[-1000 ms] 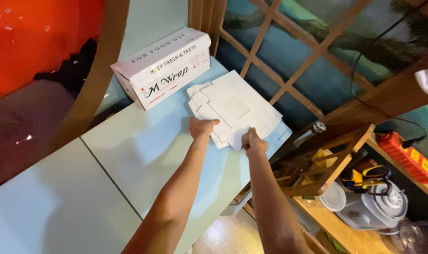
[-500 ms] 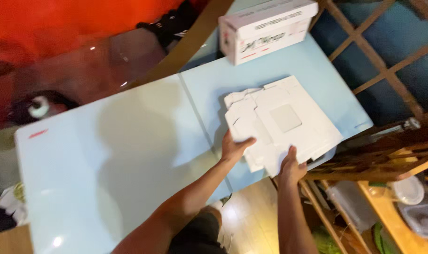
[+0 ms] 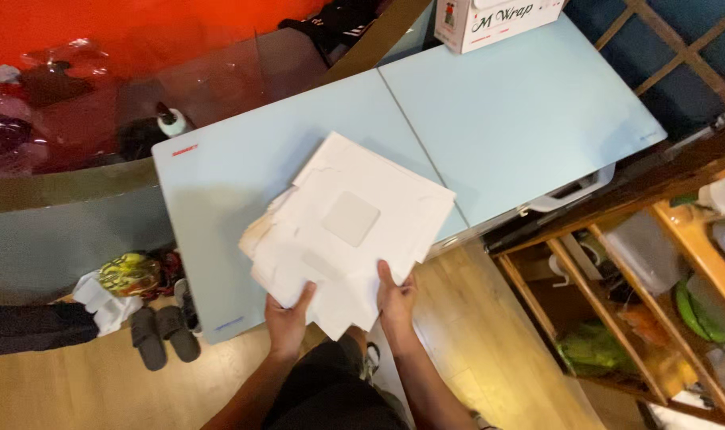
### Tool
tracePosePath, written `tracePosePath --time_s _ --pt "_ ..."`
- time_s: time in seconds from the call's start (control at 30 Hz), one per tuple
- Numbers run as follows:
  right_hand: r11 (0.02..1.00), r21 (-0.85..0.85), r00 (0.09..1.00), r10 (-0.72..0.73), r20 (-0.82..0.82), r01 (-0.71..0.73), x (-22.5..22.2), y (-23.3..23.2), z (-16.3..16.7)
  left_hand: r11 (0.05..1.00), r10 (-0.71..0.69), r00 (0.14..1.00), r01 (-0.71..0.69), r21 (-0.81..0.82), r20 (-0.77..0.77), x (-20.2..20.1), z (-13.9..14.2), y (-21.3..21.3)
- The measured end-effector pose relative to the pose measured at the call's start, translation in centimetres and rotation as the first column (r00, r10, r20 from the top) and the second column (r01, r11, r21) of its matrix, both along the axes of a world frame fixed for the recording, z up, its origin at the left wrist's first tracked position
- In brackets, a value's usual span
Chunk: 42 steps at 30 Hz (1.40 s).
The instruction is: The person removes a clear plastic sheet from a white surface, then folds flat white cardboard pieces into small boxes. The person assembles one box and places it on top of a stack of similar boxes.
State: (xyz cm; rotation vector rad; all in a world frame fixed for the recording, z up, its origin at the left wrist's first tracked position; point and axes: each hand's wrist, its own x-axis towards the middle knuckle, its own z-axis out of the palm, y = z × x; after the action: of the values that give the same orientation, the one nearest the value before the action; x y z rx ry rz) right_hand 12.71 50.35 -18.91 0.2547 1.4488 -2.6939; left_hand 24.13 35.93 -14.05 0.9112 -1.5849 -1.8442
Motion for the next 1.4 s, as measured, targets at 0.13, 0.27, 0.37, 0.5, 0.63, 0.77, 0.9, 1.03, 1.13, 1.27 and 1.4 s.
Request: tracePosePath --time_s 0.13,0.27,0.37,0.5,0.63,0.77,0.9,1.03,1.13,1.27,1.4 --pt "0.999 0.002 0.998 0.050 0.047 -0.050 2.5 -4.4 0.6 0.998 0.035 0.988 -0.044 -0.055 -0.154 3.8 1.3 -3.7" --pt "0.955 0.189 0.963 0.195 0.188 -0.230 4.2 -7.3 0.0 0.994 0.037 0.998 -0.043 -0.104 -0.058 5.2 0.4 -9.6" --pt "0.884 0.330 0.940 0.341 0.026 -0.330 5.4 -8.0 -1.0 0.986 -0.045 0.952 0.090 -0.137 0.301 5.6 -1.2 -16.8" --pt "0.210 0.977 0.994 0.103 -0.047 0.025 5.3 -7.2 -1.3 0.941 -0.276 0.873 0.160 0.298 0.402 4.8 -3.9 -24.0" --pt "0.094 0.871 0.846 0.208 -0.490 0.482 1.0 -9.7 1.2 0.925 -0.352 0.888 0.280 0.258 0.296 4.5 -5.1 -25.6" --pt "0.012 0.928 0.873 0.337 -0.353 0.371 -6.4 -13.3 5.6 0.919 -0.352 0.874 0.255 0.299 0.334 4.4 -5.1 -25.5" --pt "-0.107 0.962 0.875 0.450 -0.178 0.251 -11.9 -15.2 7.4 0.926 -0.331 0.888 0.241 0.290 0.318 4.1 -5.4 -25.2" --pt "-0.163 0.985 0.888 0.446 0.115 -0.046 -12.2 -16.9 5.5 0.948 -0.298 0.794 0.182 0.260 0.530 3.3 -5.5 -24.6" --pt "-0.209 0.974 0.724 0.685 0.082 0.087 -9.0 -18.4 3.2 0.909 -0.367 0.705 0.133 0.395 0.607 1.7 -4.4 -23.8" --pt "-0.061 0.967 0.808 0.563 -0.171 0.247 -6.8 -19.3 1.7 0.893 -0.336 0.701 0.025 0.450 0.629 -0.5 -3.1 -21.2" --pt "0.045 0.999 0.835 0.549 -0.038 0.016 -8.7 -18.7 2.6 0.940 -0.312 0.724 0.141 0.311 0.616 -0.2 -4.7 -19.6"
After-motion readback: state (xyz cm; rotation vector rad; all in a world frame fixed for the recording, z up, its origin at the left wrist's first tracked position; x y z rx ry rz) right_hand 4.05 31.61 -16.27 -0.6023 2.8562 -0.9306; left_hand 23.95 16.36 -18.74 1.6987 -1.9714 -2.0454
